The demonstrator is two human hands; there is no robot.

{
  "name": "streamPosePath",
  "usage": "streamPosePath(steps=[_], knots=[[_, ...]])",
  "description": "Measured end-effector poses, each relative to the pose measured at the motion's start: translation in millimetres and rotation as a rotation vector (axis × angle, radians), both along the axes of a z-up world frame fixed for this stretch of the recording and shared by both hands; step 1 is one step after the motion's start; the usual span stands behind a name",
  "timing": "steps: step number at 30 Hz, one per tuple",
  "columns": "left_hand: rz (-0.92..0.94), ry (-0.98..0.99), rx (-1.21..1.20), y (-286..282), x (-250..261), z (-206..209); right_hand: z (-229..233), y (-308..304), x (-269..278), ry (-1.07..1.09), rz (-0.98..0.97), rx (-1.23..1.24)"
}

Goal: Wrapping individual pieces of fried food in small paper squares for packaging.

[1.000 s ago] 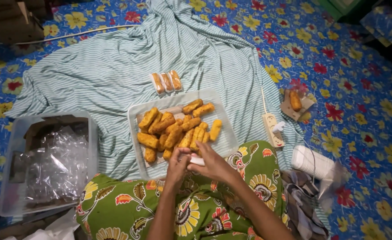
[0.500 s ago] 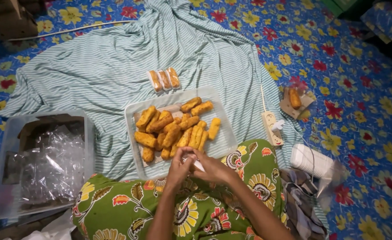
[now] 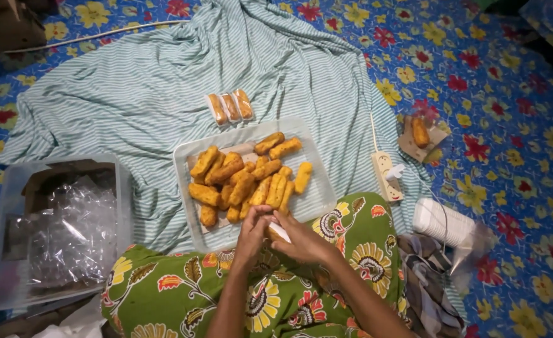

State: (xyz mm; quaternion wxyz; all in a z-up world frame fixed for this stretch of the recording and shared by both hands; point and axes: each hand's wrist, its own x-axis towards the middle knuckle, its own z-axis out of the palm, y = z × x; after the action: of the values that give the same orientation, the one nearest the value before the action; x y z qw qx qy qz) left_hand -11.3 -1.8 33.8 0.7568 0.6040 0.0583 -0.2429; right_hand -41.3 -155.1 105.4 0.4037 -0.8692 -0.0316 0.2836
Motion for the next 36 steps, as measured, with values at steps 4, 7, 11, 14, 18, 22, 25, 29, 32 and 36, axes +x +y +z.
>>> streamPosePath(steps=[4, 7, 11, 14, 18, 22, 25, 29, 32, 36], knots=[[0.006, 0.008, 0.004, -1.3, 0.7, 7.6, -0.3, -3.5, -1.0, 0.006, 0.000, 0.001], [0.044, 0.054, -0.005, -1.1, -0.1, 25.7, 14.6, -2.5, -2.3, 0.023, -0.021, 0.028], [0.081, 0.069, 0.063, -1.6, 1.2, 35.2, 19.7, -2.4, -7.5, 0.078, -0.113, 0.068], [0.079, 0.063, 0.133, -3.3, 2.4, 31.7, 6.0, -3.6, -9.7, 0.109, -0.183, 0.079], [0.075, 0.036, 0.206, -3.9, 1.1, 20.6, -20.9, -5.5, -10.7, 0.114, -0.237, 0.133], [0.093, 0.043, 0.220, -3.4, 8.8, -29.0, -30.4, -9.7, -8.0, 0.109, -0.252, 0.154], [0.173, 0.080, 0.083, -1.8, 12.8, -31.1, -13.3, -8.9, -9.7, 0.156, -0.353, 0.258], [0.241, 0.091, 0.030, -3.9, 13.2, -15.2, 0.3, -7.2, -15.3, 0.165, -0.469, 0.301], [0.253, 0.032, 0.072, -3.8, 12.2, -37.6, -22.2, -15.3, -12.1, 0.144, -0.538, 0.442], [0.247, -0.010, 0.014, 1.8, 9.8, -43.4, -52.2, -19.8, -13.0, 0.106, -0.616, 0.662]])
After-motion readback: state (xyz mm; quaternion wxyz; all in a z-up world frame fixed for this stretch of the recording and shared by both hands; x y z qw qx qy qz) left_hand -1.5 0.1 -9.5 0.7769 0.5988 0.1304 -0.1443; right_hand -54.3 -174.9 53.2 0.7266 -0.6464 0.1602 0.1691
